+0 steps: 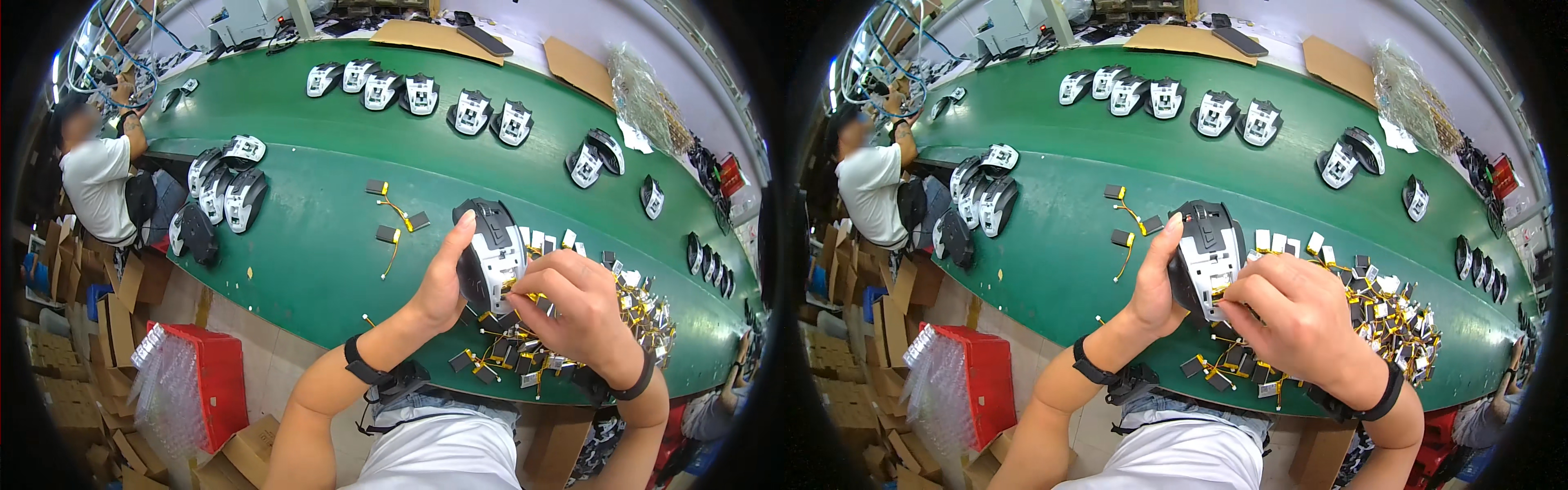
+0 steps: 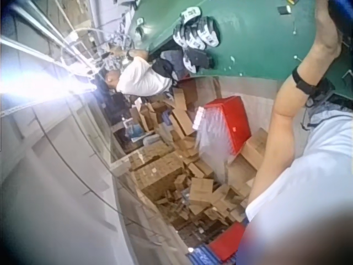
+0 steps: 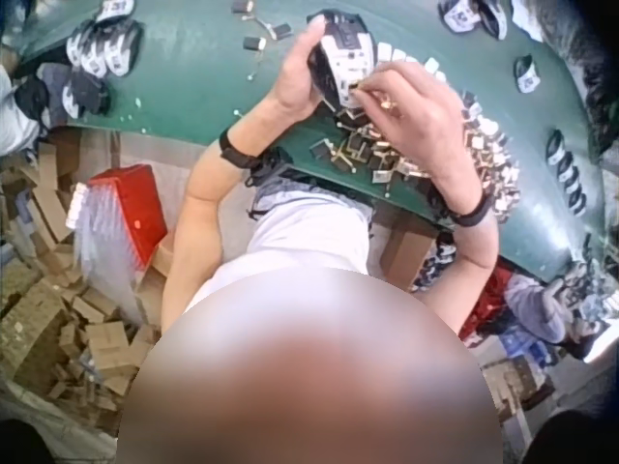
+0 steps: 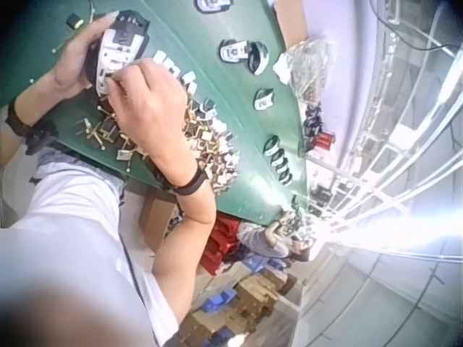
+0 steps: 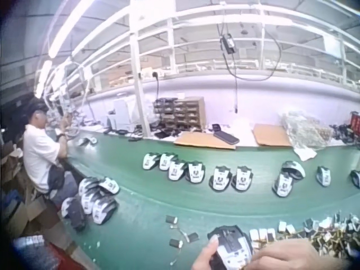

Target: The person assembles small electronic devices by inserting battery packs into the bottom of each unit. They pick up a device, insert a battery, and place the completed unit on the table, repeating this process for multiple items.

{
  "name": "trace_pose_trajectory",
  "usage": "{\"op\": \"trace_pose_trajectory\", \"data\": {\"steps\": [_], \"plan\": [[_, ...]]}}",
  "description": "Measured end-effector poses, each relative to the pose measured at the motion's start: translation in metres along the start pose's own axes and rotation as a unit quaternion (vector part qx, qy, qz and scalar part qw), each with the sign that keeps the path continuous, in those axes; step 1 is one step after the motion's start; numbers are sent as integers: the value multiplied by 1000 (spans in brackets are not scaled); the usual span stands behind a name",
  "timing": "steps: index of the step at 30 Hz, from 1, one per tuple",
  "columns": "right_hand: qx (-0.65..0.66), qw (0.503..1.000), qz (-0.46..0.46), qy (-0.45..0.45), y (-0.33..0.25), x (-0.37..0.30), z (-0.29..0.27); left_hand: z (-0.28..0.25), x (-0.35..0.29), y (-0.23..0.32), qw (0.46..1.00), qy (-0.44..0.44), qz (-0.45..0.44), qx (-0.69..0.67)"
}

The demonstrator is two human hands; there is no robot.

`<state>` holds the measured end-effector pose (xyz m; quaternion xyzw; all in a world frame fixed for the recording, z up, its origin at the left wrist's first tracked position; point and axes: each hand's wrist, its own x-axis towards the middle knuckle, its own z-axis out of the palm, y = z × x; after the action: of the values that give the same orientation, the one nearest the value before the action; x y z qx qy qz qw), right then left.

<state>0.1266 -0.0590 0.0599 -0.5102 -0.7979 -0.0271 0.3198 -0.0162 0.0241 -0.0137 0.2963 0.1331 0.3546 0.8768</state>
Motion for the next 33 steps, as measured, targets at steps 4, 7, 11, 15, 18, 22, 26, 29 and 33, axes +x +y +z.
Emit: {"op": "trace_pose_trajectory", "data": {"steps": [4, 7, 11, 15, 18, 22, 26, 29, 33], "plan": [[-79, 995, -23, 53, -1, -6, 12, 2, 2, 3, 1000, 14, 18, -12], [-152, 987, -31, 43, -8, -8, 22, -8, 4, -2, 999, 40, 15, -8], [-189, 981, -43, 0, -21, -16, 32, -13, 6, -6, 997, 73, 21, -8], [-181, 983, -38, -17, -21, -16, 29, -11, 7, -4, 996, 83, 5, -29], [-58, 998, -3, 12, -8, -12, 20, -7, 5, 0, 998, 56, -10, -9], [-12, 999, 43, 21, -2, -4, 12, -3, 4, -1, 999, 42, -15, -14], [-19, 999, 35, 25, -2, -3, 19, -7, 4, -3, 998, 51, -8, -21], [-42, 999, -1, 23, -5, -10, 25, -8, 4, 1, 999, 35, -3, -23], [-107, 994, -14, 0, -14, -17, 28, -10, 5, 4, 999, 37, -7, -13]]}}
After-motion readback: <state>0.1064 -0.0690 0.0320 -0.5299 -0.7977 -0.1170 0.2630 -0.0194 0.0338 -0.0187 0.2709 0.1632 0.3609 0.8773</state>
